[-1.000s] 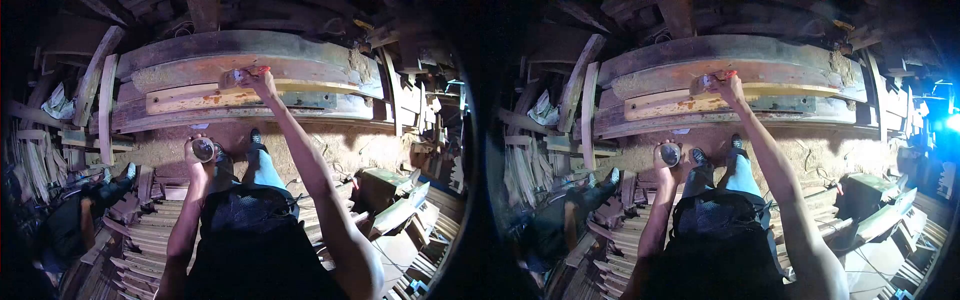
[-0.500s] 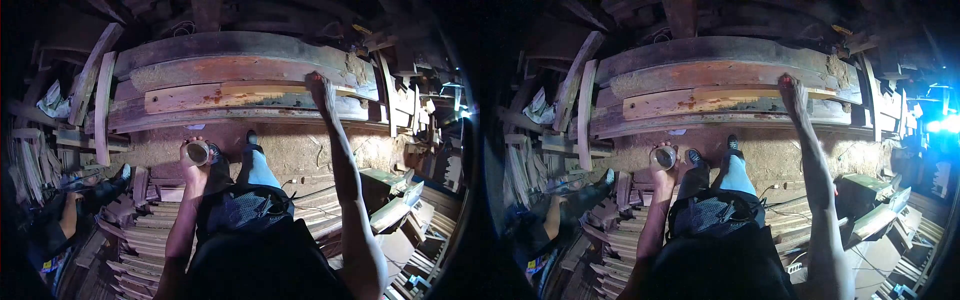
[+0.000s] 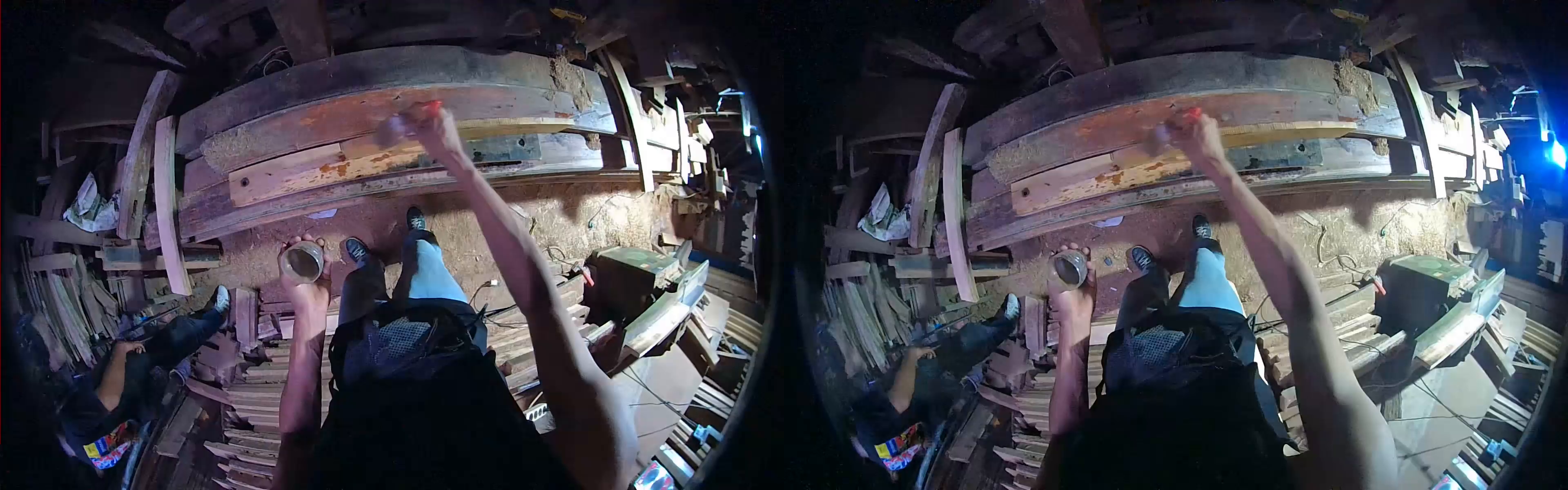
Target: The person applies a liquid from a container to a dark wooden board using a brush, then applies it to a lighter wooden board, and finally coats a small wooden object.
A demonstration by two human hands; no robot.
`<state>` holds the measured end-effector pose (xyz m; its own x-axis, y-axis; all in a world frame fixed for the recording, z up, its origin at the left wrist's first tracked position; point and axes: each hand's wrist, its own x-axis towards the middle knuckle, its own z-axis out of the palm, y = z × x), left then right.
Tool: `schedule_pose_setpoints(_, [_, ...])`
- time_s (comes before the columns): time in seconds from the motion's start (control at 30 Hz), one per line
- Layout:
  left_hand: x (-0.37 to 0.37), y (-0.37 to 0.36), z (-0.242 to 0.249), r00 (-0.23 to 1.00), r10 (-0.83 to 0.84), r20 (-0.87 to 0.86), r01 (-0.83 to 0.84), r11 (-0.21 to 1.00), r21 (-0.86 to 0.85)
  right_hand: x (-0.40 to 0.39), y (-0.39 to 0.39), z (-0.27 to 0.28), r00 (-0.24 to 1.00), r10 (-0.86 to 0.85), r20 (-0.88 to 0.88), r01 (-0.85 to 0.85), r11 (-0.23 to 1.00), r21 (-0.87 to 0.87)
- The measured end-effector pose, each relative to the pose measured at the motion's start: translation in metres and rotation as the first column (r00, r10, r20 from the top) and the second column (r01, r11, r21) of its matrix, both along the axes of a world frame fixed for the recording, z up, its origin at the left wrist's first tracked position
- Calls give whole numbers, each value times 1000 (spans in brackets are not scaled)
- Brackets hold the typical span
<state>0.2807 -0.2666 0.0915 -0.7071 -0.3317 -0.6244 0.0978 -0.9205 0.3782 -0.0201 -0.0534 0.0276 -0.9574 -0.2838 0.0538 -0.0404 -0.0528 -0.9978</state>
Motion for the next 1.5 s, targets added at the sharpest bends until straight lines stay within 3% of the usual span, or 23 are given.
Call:
schedule_pose_setpoints(0.03, [0, 2, -4, 1000, 11, -1, -11, 1000, 7, -14, 52, 13, 965, 28, -262, 130, 815, 564])
schedule_pose_setpoints(0.07, [-1, 4, -8, 1000, 14, -11, -14, 1000, 25, -18, 81, 38, 949, 78, -305, 165, 701, 694])
schedule_pose_setpoints(0.13, [-4, 10, -5, 999, 32, -33, -29, 996, 79, -56, 165, -10, 947, -77, -310, 218, 864, 453])
schedule_pose_setpoints(0.17, [-6, 13, -4, 998, 42, -36, -39, 996, 80, -47, 161, 51, 906, -124, -404, 392, 604, 694])
schedule_pose_setpoints(0.2, [-7, 16, -3, 999, 25, -42, -22, 998, 64, -37, 158, 81, 940, -223, -259, 340, 671, 658])
schedule_pose_setpoints(0.23, [-8, 18, -2, 999, 4, -47, -2, 999, 48, -47, 156, 90, 850, -72, -521, 403, 725, 558])
schedule_pose_setpoints(0.33, [-9, 23, -5, 998, 0, -55, 4, 998, 63, -72, 182, 26, 913, -24, -408, 356, 538, 764])
schedule_pose_setpoints(0.4, [-11, 25, -4, 998, -15, -53, 17, 999, 42, -13, 89, 81, 870, 165, -465, 408, 289, 866])
schedule_pose_setpoints(0.53, [-10, 23, -5, 1000, -13, -16, 13, 1000, 21, 32, -23, 49, 820, 353, -451, 287, 428, 857])
schedule_pose_setpoints(0.7, [-5, 19, 0, 998, 17, 53, -16, 1000, -24, 52, -96, 76, 977, 153, -147, -54, 849, 525])
schedule_pose_setpoints(0.83, [-5, 18, 3, 989, 22, -148, -18, 999, 27, 25, -45, 52, 986, 104, -133, -22, 861, 508])
schedule_pose_setpoints(0.87, [-5, 20, 3, 989, 28, -147, -23, 999, 31, 9, -7, 5, 701, 176, -691, 446, 648, 618])
schedule_pose_setpoints(0.9, [-5, 21, 4, 991, 29, -133, -26, 999, 26, 5, 19, 54, 945, 156, -287, 72, 758, 648])
schedule_pose_setpoints(0.97, [-3, 22, 2, 992, 43, -119, -41, 999, 21, -11, 87, 52, 988, -114, 104, 98, 984, 151])
schedule_pose_setpoints(1.0, [-2, 22, -4, 991, 59, -122, -52, 997, 60, -36, 135, 35, 959, 38, -282, 136, 810, 571])
schedule_pose_setpoints(1.1, [-7, 26, -1, 983, 83, -164, -62, 989, 132, -85, 255, -9, 950, -242, -196, 302, 870, 391])
schedule_pose_setpoints(1.17, [-10, 29, -2, 990, 60, -124, -48, 994, 99, -88, 246, 34, 877, -92, -472, 364, 767, 528])
schedule_pose_setpoints(1.2, [-10, 31, -3, 990, 61, -125, -49, 994, 97, -53, 205, 98, 848, -94, -521, 486, 530, 695])
schedule_pose_setpoints(1.23, [-12, 32, -3, 990, 68, -125, -57, 994, 96, -51, 202, 88, 922, -172, -347, 370, 659, 655])
schedule_pose_setpoints(1.27, [-13, 34, -4, 989, 75, -126, -63, 993, 96, -54, 190, 75, 916, 1, -401, 376, 345, 860])
schedule_pose_setpoints(1.3, [-15, 36, -3, 989, 73, -127, -61, 994, 94, -37, 149, 87, 891, 89, -445, 409, 267, 872])
schedule_pose_setpoints(1.47, [-23, 43, 10, 994, 68, -90, -66, 998, 22, 29, -18, 77, 891, 436, -125, 64, 152, 986])
schedule_pose_setpoints(1.5, [-23, 43, 11, 994, 59, -88, -58, 998, 18, 37, -43, 69, 867, 463, -186, 21, 339, 941])
